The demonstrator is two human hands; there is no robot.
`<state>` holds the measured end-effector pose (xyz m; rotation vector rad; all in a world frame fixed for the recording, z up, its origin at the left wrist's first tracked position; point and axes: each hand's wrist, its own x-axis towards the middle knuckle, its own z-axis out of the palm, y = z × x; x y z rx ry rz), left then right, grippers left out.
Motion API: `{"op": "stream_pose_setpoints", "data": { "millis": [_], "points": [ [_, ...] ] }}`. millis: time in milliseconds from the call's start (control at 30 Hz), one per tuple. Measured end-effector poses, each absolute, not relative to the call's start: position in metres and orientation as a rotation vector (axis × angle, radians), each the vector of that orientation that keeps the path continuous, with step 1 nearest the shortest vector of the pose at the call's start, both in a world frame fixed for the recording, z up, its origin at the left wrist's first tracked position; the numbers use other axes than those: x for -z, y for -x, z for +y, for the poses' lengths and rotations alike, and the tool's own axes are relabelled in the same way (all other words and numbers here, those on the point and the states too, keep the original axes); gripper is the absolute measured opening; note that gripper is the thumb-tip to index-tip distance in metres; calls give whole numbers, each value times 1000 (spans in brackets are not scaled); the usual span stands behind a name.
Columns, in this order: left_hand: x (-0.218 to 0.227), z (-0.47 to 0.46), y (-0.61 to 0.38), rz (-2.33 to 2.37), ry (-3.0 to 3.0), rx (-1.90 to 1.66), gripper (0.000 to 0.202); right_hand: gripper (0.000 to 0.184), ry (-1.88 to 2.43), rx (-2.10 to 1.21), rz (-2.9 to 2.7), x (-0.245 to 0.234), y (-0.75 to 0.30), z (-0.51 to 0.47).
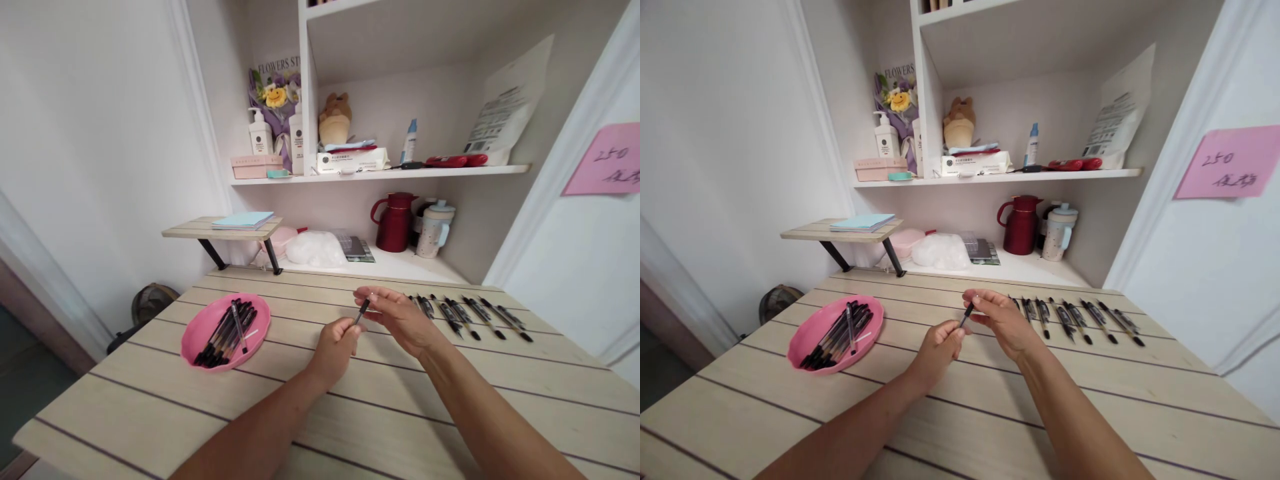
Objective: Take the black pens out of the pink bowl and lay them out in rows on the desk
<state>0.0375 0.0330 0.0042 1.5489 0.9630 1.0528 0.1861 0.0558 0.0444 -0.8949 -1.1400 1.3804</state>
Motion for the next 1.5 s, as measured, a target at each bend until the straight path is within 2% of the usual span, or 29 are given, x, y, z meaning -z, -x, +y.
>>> {"op": "stream_pose_setpoints", "data": {
  "millis": [167,333,500,633,833,1033,1233,1500],
  "points": [
    [-3,34,-37,969,-1543,-1039,26,25,1003,-1193,-1124,-42,-184,56],
    [-2,35,-34,933,-1521,-1023,27,29,937,-1314,-1148,-43,-183,55],
    [-3,34,-35,958,-1517,-1015,28,25,991,-1247,-1085,-41,-184,56],
    [-3,34,-34,946,-1492,-984,28,26,914,-1372,-1141,-42,-185,54],
    [-2,34,-33,931,-1481,-992,28,21,955,-1268,-1086,-39,-184,56],
    [-3,33,-33,875,-1377,-975,33,27,884,-1381,-1134,-40,-186,54],
    [-3,33,-32,834,-1340,-949,34,17,872,-1358,-1062,-36,-187,57],
    [0,34,-31,866,-1359,-983,31,21,924,-1317,-1105,-35,-184,57]
  ]
}}
